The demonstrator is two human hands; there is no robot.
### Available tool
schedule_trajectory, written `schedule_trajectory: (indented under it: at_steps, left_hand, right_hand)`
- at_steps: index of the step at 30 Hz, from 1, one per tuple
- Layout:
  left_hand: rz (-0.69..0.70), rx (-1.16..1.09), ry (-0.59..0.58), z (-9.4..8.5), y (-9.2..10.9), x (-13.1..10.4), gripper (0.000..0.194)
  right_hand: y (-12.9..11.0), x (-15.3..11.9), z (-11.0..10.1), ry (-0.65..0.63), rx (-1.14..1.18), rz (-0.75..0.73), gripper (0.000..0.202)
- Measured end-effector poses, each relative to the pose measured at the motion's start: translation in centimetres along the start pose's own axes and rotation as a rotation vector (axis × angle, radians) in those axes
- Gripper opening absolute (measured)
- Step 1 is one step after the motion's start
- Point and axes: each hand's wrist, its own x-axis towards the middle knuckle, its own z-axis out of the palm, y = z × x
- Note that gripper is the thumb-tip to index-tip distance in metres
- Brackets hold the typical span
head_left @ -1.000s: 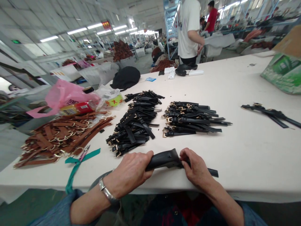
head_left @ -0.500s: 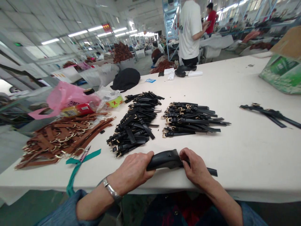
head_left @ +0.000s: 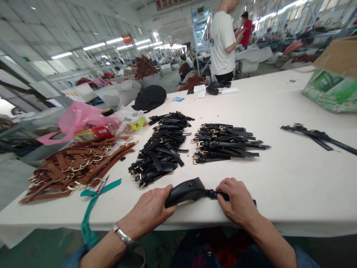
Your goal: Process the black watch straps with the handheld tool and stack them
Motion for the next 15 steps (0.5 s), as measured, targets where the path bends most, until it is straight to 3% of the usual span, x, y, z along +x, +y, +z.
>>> schedule_trajectory:
  at_steps: [10,15]
  left_hand:
    - [-0.017,-0.039,-0.010,0.4,0.3,0.3,0.018]
    - [-0.040,-0.018,-0.005,-0.5,0.1,0.0,0.018]
  right_hand:
    - [-0.1,-0.5,1.1,-0.023,-0.072,-0.059,0.011]
    - [-0.5,-0.3,0.8,-0.070,-0.114,-0.050,0.012]
